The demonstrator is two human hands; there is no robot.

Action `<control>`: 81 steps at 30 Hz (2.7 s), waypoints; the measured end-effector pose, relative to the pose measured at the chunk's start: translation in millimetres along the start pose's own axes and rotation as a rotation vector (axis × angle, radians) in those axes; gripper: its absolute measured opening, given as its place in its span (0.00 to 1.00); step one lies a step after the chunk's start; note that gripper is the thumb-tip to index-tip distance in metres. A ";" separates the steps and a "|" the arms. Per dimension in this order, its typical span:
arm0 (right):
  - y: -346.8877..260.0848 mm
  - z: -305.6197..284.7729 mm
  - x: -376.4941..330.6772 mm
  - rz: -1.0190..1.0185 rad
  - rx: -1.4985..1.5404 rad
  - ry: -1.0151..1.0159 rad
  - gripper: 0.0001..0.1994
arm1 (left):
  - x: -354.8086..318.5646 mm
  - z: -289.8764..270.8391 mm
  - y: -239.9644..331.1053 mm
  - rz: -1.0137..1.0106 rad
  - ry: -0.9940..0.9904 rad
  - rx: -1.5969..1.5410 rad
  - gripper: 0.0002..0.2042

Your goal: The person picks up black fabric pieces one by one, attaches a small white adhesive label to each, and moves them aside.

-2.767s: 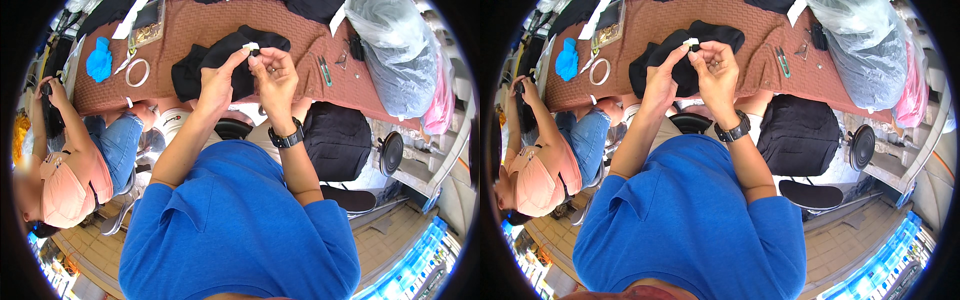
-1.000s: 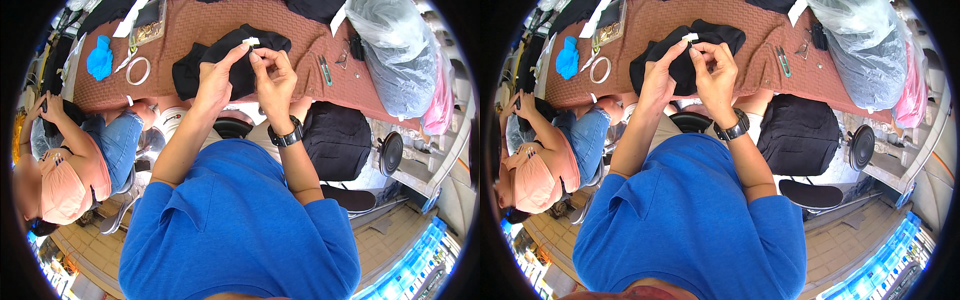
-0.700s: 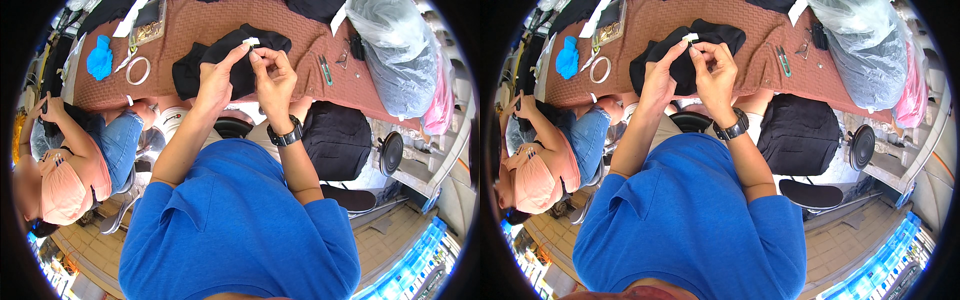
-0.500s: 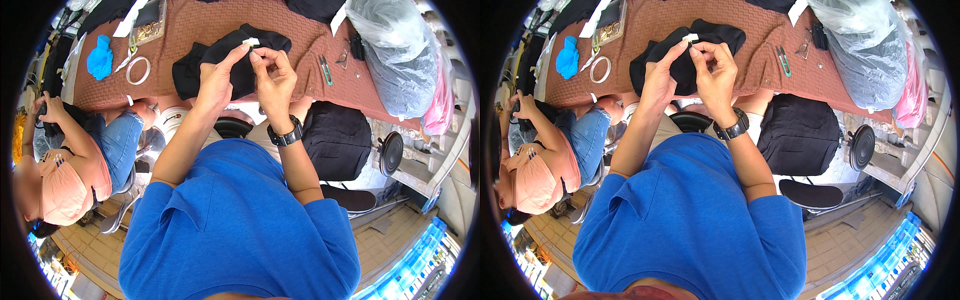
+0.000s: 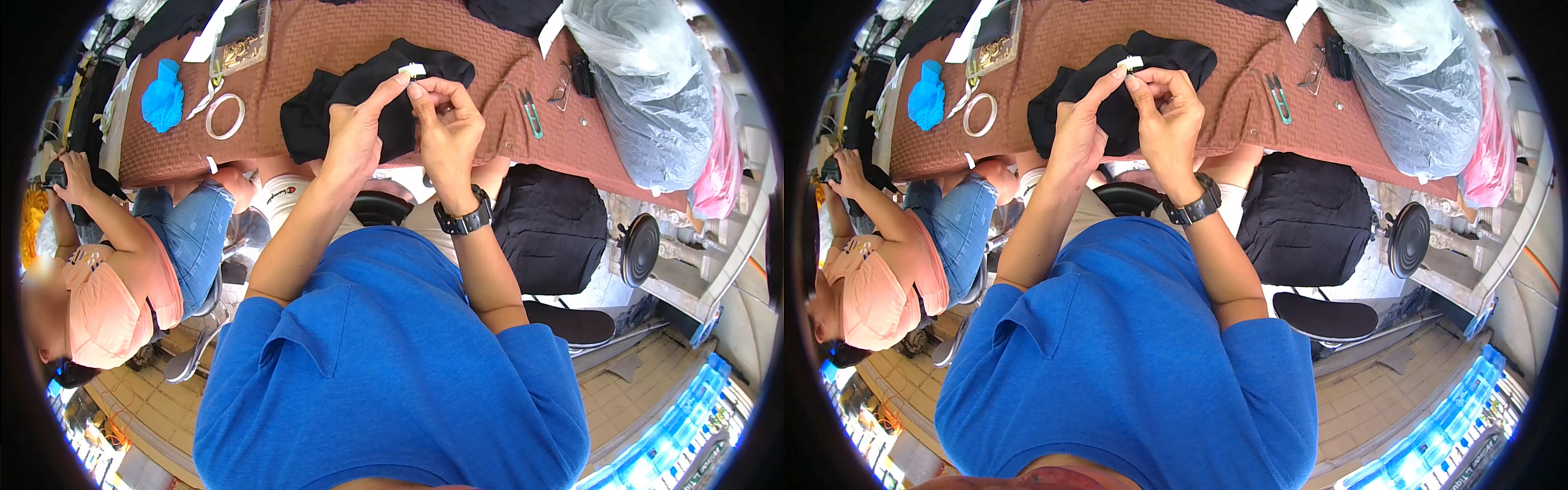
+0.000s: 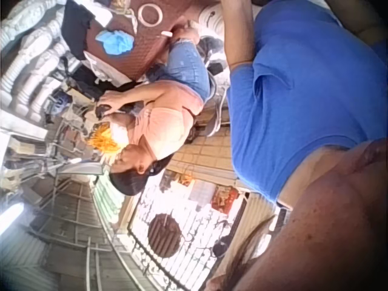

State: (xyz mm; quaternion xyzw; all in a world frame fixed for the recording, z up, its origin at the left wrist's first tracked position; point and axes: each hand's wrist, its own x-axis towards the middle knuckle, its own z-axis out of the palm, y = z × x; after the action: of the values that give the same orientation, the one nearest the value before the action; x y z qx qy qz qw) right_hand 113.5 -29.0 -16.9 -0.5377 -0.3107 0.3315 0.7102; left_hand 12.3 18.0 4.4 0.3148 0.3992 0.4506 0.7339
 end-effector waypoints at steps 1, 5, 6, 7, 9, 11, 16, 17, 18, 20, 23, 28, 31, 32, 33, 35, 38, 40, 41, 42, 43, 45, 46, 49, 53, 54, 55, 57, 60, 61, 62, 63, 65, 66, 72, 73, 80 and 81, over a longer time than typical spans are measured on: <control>-0.5 0.1 0.0 0.024 0.018 0.002 0.03 | -0.4 0.7 0.0 0.009 -0.007 -0.013 0.15; 0.7 -1.3 0.8 0.017 0.058 -0.054 0.05 | 5.8 -4.9 -1.4 0.047 -0.046 -0.082 0.14; -1.6 -0.9 -0.3 0.026 0.099 -0.066 0.06 | 5.8 -4.4 -1.1 0.057 -0.050 -0.075 0.13; -2.7 -0.7 -0.9 0.035 0.140 -0.078 0.06 | 5.3 -3.5 -0.2 0.066 -0.055 -0.067 0.13; 1.8 -0.4 2.5 -0.027 0.160 -0.059 0.07 | 3.9 -1.3 0.7 0.065 -0.037 -0.035 0.12; 3.5 -1.7 8.8 -0.113 0.067 -0.053 0.08 | 2.2 1.0 0.7 0.044 0.007 0.012 0.12; -33.7 -14.8 30.8 -0.478 -0.557 -0.214 0.07 | 7.8 -2.0 -4.0 0.234 -0.086 0.037 0.10; -39.4 -14.8 34.3 -0.469 -0.556 -0.277 0.06 | 7.6 -0.9 -4.6 0.266 -0.096 0.059 0.10; -39.7 -16.8 38.6 -0.500 -0.589 -0.308 0.06 | 7.7 1.3 -4.5 0.296 -0.090 0.092 0.09; -39.7 -20.3 47.6 -0.562 -0.655 -0.370 0.05 | 7.6 5.4 -4.0 0.356 -0.077 0.157 0.07; -51.2 -13.9 54.9 -0.682 -0.547 -0.330 0.03 | 23.6 -2.2 -15.4 0.573 -0.101 0.229 0.05; -88.1 -12.8 46.6 -0.529 -0.166 -0.322 0.04 | 30.0 -8.5 -25.5 0.537 0.113 0.404 0.06; -105.7 -19.7 40.3 -0.611 -0.073 -0.289 0.05 | 36.9 -16.9 -20.7 0.304 0.269 0.700 0.09; -104.5 -18.7 38.7 -0.584 -0.042 -0.281 0.05 | 39.4 -20.8 -17.9 0.176 0.329 0.820 0.10; -101.5 -16.7 36.5 -0.556 -0.011 -0.272 0.05 | 43.0 -25.4 -17.8 0.169 0.291 0.722 0.10; -92.1 -14.8 33.0 -0.474 0.059 -0.233 0.03 | 48.8 -33.2 -20.4 0.153 0.216 0.524 0.10; -67.6 -19.4 31.1 -0.381 -0.221 -0.229 0.03 | 32.9 -19.4 -6.3 0.073 0.013 -0.003 0.10; -48.2 -19.2 29.5 -0.352 -0.309 -0.229 0.04 | 22.0 -12.7 5.3 0.026 -0.017 -0.039 0.13; -43.1 -17.6 26.4 -0.358 -0.358 -0.224 0.03 | 18.2 -10.3 8.9 0.002 -0.033 -0.056 0.15; -40.4 -15.5 23.5 -0.363 -0.403 -0.224 0.03 | 15.2 -9.3 11.0 -0.006 -0.036 -0.049 0.15; -39.7 -14.1 21.7 -0.414 -0.485 -0.210 0.04 | 12.8 -8.5 12.5 -0.014 -0.038 -0.042 0.15; -38.4 -11.1 17.5 -0.458 -0.501 -0.188 0.05 | 11.6 -8.4 12.1 -0.007 -0.049 -0.035 0.15; -37.5 -9.8 16.0 -0.481 -0.510 -0.176 0.05 | 11.7 -8.8 10.7 0.007 -0.057 -0.034 0.15; -33.5 -8.3 14.9 -0.512 -0.523 -0.144 0.07 | 10.8 -8.2 9.9 0.033 -0.073 -0.038 0.14; -31.8 -9.2 15.6 -0.527 -0.535 -0.129 0.08 | 9.3 -5.4 9.3 0.083 -0.084 -0.033 0.14; -32.1 -9.4 15.3 -0.518 -0.535 -0.129 0.09 | 8.8 -5.2 9.1 0.084 -0.076 -0.028 0.14; -32.9 -9.4 14.8 -0.508 -0.535 -0.129 0.09 | 8.2 -5.1 9.0 0.084 -0.069 -0.024 0.13; -34.0 -9.4 14.2 -0.498 -0.539 -0.129 0.09 | 7.2 -4.5 8.7 0.090 -0.056 -0.017 0.13; -35.4 -9.4 14.3 -0.496 -0.550 -0.131 0.09 | 5.9 -3.2 8.5 0.109 -0.050 -0.009 0.13; -36.0 -9.6 14.5 -0.493 -0.553 -0.133 0.09 | 5.4 -3.0 8.5 0.117 -0.052 -0.006 0.13; -36.6 -9.8 14.7 -0.490 -0.556 -0.135 0.08 | 5.1 -2.8 8.5 0.125 -0.055 -0.003 0.13; -37.2 -9.6 14.5 -0.479 -0.557 -0.138 0.08 | 5.2 -2.7 7.5 0.166 -0.055 0.007 0.13; -38.6 -9.1 13.8 -0.456 -0.560 -0.141 0.08 | 6.3 -3.3 3.5 0.247 -0.056 0.026 0.13; -39.3 -9.3 14.4 -0.448 -0.569 -0.148 0.08 | 7.3 -4.0 1.9 0.268 -0.047 0.052 0.13; -46.9 -7.7 18.0 -0.391 -0.627 -0.178 0.06 | 8.0 -0.5 1.2 0.369 0.000 0.187 0.10; -46.2 -6.9 19.9 -0.390 -0.632 -0.183 0.06 | 9.9 0.3 0.7 0.393 -0.001 0.191 0.08; -43.3 3.0 22.5 -0.363 -0.644 -0.175 0.03 | 7.0 0.3 5.0 0.446 0.053 0.316 0.04; -40.2 3.6 23.6 -0.368 -0.645 -0.174 0.05 | 7.8 -0.3 4.1 0.490 0.038 0.314 0.04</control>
State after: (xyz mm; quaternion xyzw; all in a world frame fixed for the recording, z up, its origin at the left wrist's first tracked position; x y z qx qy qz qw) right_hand 130.0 -16.2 24.9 -0.6387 -0.5498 0.1280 0.5229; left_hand 12.5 26.7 5.2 0.5031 0.3896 0.5529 0.5380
